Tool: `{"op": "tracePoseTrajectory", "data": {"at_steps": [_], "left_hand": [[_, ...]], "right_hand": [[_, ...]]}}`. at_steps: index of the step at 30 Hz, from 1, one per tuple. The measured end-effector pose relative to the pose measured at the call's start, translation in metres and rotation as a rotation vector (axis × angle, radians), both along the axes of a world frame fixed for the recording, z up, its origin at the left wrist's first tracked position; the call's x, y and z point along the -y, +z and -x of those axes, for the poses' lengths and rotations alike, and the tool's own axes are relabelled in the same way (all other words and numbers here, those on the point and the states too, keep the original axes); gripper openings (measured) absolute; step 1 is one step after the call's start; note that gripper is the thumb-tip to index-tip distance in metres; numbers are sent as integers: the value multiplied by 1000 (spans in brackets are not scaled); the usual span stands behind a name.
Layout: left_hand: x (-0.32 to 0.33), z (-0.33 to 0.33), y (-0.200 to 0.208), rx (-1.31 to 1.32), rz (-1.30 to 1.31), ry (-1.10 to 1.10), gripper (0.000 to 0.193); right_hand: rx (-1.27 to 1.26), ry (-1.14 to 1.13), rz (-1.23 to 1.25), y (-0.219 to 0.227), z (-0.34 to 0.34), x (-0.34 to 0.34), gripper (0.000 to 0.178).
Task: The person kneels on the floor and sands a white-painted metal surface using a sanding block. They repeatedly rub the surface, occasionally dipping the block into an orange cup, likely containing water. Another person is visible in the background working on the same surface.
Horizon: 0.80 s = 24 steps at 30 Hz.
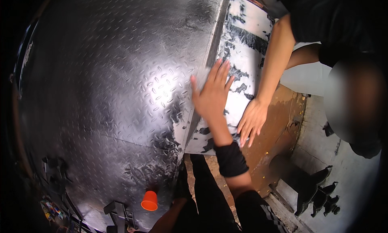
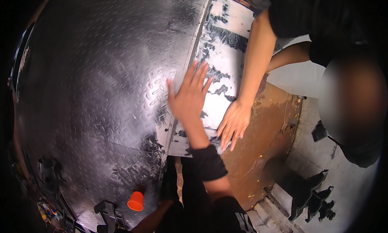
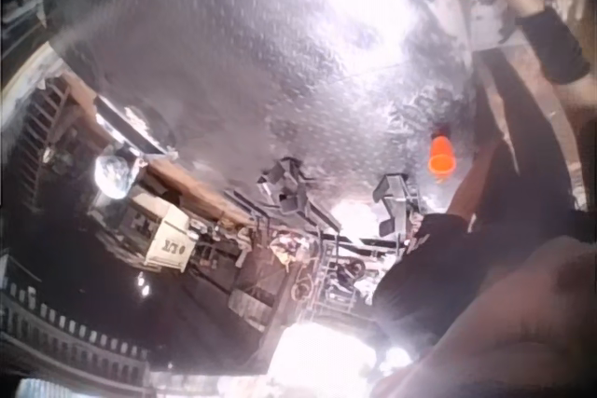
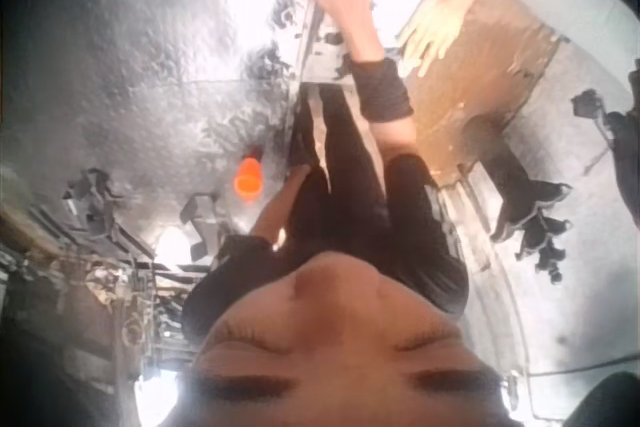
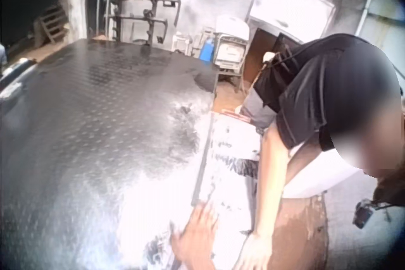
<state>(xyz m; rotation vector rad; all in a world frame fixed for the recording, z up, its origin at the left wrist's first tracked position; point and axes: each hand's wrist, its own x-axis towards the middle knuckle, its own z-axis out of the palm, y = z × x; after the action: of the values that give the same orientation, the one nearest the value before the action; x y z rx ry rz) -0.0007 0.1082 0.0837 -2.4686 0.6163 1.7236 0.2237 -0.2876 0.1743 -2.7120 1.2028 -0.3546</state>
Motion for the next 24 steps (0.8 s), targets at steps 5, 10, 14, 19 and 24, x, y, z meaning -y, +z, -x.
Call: {"op": "tracePoseTrajectory", "data": {"at_steps": [5, 10, 14, 19, 24], "left_hand": [[1, 4, 1, 4, 11, 49, 92], [-1, 2, 4, -16, 40, 17, 91], [-5, -2, 3, -11, 36, 40, 91], [1, -3, 3, -9, 53, 17, 90], [-6, 3, 10, -1, 29, 39, 90]], "right_hand": [[-66, 47, -67, -5, 21, -26, 87], [-55, -66, 17, 4, -15, 29, 81], [-139, 39, -68, -1, 27, -30, 81], [32, 10, -20, -4, -14, 30, 79], [-43, 29, -22, -4, -2, 5, 79]]}}
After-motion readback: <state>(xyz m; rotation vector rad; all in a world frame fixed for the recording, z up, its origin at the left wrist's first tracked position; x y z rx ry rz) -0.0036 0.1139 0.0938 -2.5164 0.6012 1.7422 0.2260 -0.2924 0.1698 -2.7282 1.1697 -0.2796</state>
